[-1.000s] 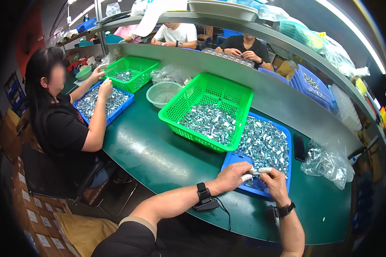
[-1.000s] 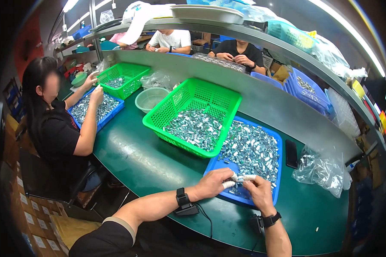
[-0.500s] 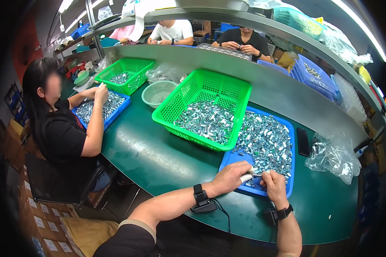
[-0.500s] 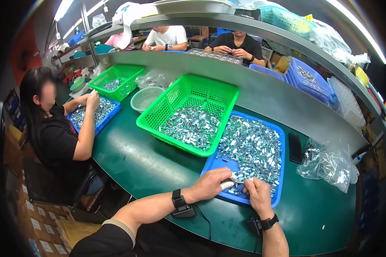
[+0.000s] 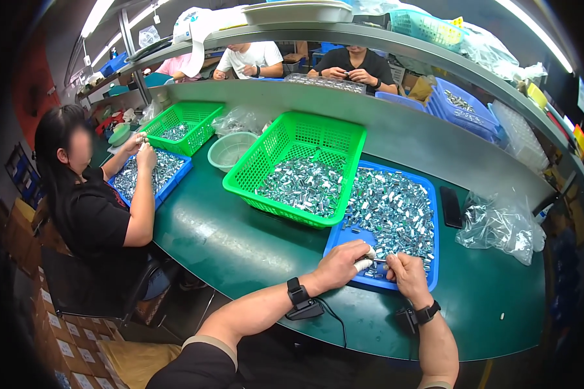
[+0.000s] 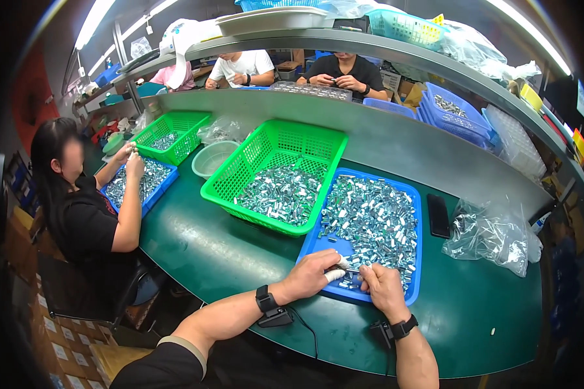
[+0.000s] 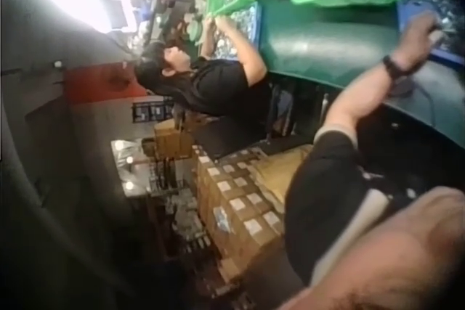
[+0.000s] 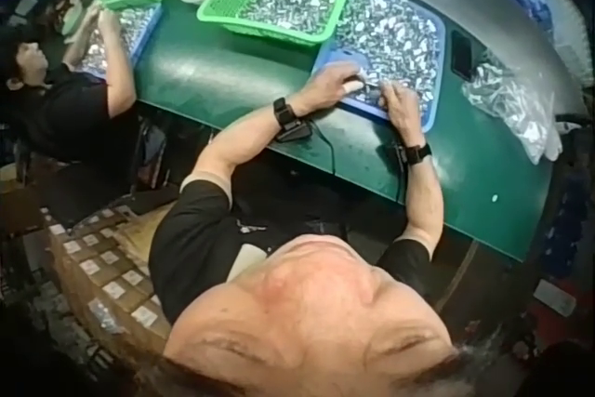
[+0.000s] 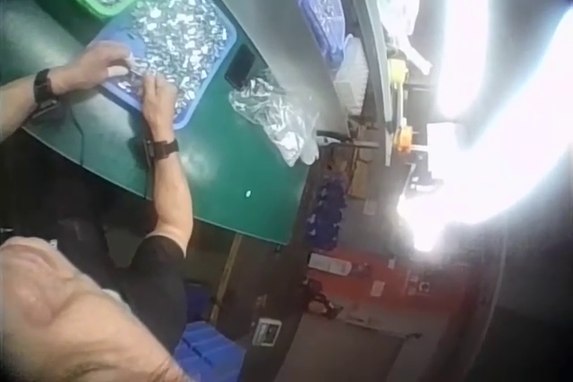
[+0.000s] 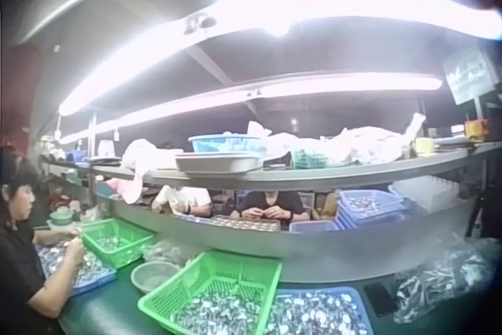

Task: The person picks up a metal component and a small pin from a blue tray, fits the pin into the component by hand, and places the assembled unit into a green basket.

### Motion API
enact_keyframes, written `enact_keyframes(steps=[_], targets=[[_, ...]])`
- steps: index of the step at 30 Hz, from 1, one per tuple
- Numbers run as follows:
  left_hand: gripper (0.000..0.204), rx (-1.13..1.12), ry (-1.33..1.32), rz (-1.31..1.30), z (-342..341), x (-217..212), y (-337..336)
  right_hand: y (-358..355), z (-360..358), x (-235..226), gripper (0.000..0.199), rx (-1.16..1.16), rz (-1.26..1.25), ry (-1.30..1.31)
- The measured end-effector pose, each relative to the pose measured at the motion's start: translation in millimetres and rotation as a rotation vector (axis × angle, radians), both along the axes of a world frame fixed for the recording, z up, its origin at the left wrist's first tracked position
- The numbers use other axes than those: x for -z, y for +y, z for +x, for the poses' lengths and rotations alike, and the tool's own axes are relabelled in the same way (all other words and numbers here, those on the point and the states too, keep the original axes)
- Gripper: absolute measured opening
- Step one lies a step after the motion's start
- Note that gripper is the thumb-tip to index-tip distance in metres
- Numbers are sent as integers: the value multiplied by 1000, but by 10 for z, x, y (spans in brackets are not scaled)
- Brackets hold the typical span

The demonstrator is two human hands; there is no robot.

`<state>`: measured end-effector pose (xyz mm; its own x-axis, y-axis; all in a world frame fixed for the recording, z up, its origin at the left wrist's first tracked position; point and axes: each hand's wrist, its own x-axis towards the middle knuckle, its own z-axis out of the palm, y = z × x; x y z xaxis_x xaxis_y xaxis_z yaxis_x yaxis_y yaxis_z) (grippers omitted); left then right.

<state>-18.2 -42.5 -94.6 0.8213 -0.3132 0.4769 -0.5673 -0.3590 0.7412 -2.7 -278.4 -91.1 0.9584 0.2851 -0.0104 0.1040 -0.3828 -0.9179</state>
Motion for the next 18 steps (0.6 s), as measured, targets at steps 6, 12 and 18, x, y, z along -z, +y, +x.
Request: enact_keyframes(steps=[6, 12, 18], targets=[[17, -21, 7, 11, 24, 18, -6, 90, -15, 29, 21, 53, 162, -147], [16, -10, -20, 27, -5, 33, -3, 43, -70, -20, 31, 16, 17, -114], [15, -79, -130, 26, -103, -51, 61, 13, -42, 41, 36, 87, 46, -168]])
